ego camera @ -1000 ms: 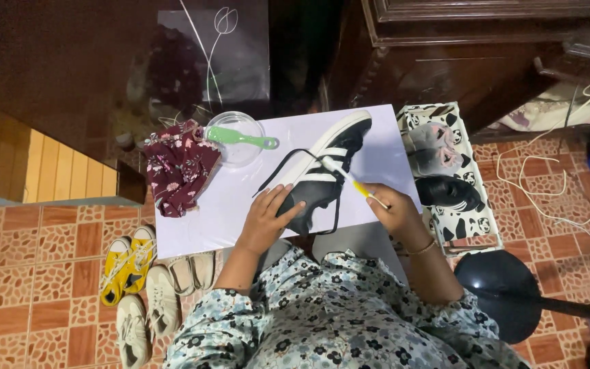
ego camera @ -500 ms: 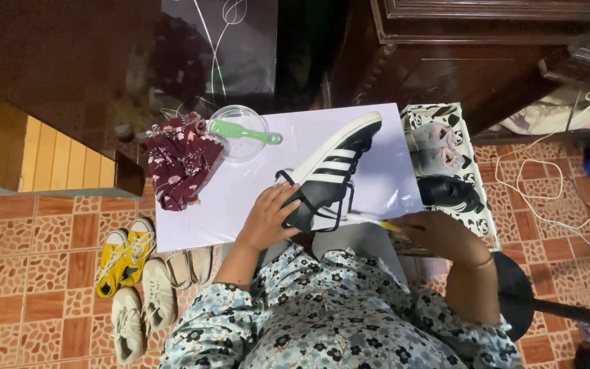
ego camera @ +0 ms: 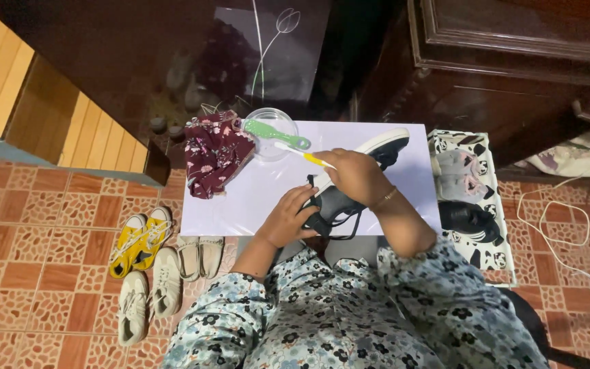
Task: The person scrubs a black and white sneaker with a yellow toothbrush, focusing on the white stripes and sole. They repeatedly dip the brush into a small container of liquid and continue scrubbing different areas of the shoe.
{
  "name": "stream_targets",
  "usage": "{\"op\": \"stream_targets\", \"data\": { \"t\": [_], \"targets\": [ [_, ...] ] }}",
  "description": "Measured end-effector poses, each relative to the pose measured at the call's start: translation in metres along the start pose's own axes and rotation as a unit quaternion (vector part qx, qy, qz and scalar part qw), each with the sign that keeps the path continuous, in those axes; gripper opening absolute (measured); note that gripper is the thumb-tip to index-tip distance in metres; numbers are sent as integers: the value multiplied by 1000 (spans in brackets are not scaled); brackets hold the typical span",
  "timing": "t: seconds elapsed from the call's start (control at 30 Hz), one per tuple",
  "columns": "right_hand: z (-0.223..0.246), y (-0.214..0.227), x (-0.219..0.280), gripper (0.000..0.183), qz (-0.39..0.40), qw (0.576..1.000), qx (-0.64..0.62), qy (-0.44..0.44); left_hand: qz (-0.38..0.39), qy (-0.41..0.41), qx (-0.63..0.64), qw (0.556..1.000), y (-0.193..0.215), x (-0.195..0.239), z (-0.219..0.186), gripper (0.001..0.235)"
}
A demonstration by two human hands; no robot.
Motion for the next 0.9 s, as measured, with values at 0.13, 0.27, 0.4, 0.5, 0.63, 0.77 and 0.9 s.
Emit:
{"op": "stream_targets", "data": {
  "t": [0.13,0.27,0.4,0.5,0.63,0.77,0.9],
  "targets": [
    [25,-2,-44,34,43,999,29,14,-8,-6,19,1000,4,-3,-2,61],
    [27,-16,-57,35,82,993,80,26,-6,1,17,1000,3,-4,0,63],
    [26,-2,-52,37,97,994,45,-27,-13,0,28,1000,3,-3,-1,63],
    [32,7,-41,39,126,988,4,-93,-12,-2,27,1000,6,-5,-4,61],
    [17,21,-27,39,100,988,-91,-77,-14,0,18,1000,3,-4,0,63],
    [4,13,-20,37,35,984,-158,-67,-6,7,19,1000,1,0,-1,63],
    [5,9,-25,35,-17,989,-128,-67,7,14,18,1000,2,0,0,64]
  ]
}}
Point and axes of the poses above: each hand's wrist, its own x-axis away from the middle knuckle, its own y-axis out of the back of the hand, z = x × y, the point moved 2 cm from there along -x, towards the middle knuckle, and after that the axes turned 6 degrees about x, right-handed, at the moved point
